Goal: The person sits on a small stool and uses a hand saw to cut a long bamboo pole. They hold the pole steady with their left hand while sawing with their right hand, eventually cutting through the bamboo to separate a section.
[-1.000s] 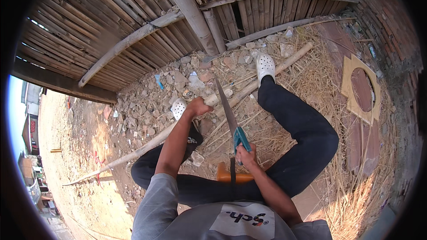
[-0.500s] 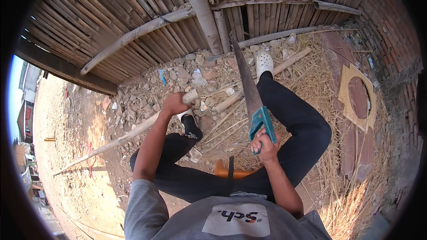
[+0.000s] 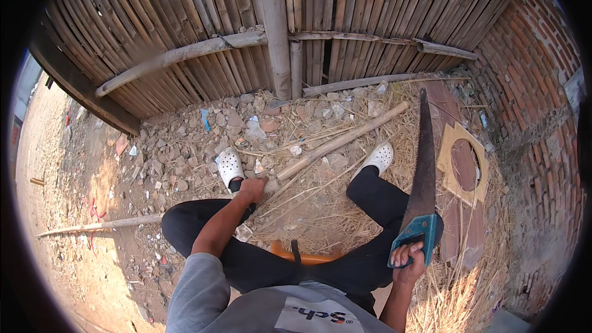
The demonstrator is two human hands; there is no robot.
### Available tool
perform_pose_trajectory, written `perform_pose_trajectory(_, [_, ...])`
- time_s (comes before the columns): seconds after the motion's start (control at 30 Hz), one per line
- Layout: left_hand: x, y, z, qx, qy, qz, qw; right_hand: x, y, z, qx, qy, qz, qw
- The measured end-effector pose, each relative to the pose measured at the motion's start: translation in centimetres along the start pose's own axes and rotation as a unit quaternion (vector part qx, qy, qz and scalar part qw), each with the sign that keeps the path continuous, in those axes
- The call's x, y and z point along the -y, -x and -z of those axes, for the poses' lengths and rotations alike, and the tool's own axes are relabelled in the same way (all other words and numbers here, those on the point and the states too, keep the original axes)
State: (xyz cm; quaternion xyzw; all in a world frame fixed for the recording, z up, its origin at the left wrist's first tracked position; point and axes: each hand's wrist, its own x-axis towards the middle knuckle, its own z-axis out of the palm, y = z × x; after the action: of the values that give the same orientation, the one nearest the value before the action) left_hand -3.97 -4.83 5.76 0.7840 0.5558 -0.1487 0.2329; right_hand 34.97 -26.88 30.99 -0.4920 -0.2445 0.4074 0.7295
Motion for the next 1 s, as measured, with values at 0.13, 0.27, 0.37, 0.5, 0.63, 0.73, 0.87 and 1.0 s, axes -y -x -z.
perform_pose_trajectory(0.13, [-1.1,0.0,-0.2,0.011,0.041,0.046,0.998,-0.8,-2.8,-0.9,-0.009,0.001,0.002,1.0])
perform_pose_trajectory(0.27, [-3.0,-0.7,2.0,0.014,0.052,0.072,0.996,-1.8,-6.5,-0.5,-0.017,-0.046,-0.042,0.998])
perform_pose_trajectory(0.37, [-5.2,-2.7,2.8,-0.115,0.048,0.009,0.992,-2.6,-8.2,-0.5,-0.015,-0.033,-0.027,0.999])
perform_pose_trajectory(0.5, [-8.8,-9.6,1.9,-0.098,0.042,-0.007,0.994,-4.6,-9.3,-0.4,0.023,0.013,0.024,0.999])
perform_pose_trajectory(0.63, [-10.9,-16.8,-0.3,-0.001,0.073,0.117,0.99,-5.1,-9.3,-0.1,-0.011,0.005,0.043,0.999])
perform_pose_trajectory(0.73, [-10.7,-19.2,-2.6,0.031,0.05,0.158,0.986,-5.2,-9.5,-0.2,-0.017,0.004,0.055,0.998])
perform_pose_trajectory(0.87, [-11.3,-18.3,-0.6,-0.022,0.026,0.089,0.995,-5.3,-10.0,0.3,-0.048,0.002,0.07,0.996])
perform_pose_trajectory(1.0, [-6.7,-15.3,5.4,-0.102,0.063,0.08,0.99,-5.6,-9.8,-0.1,-0.054,0.003,0.068,0.996])
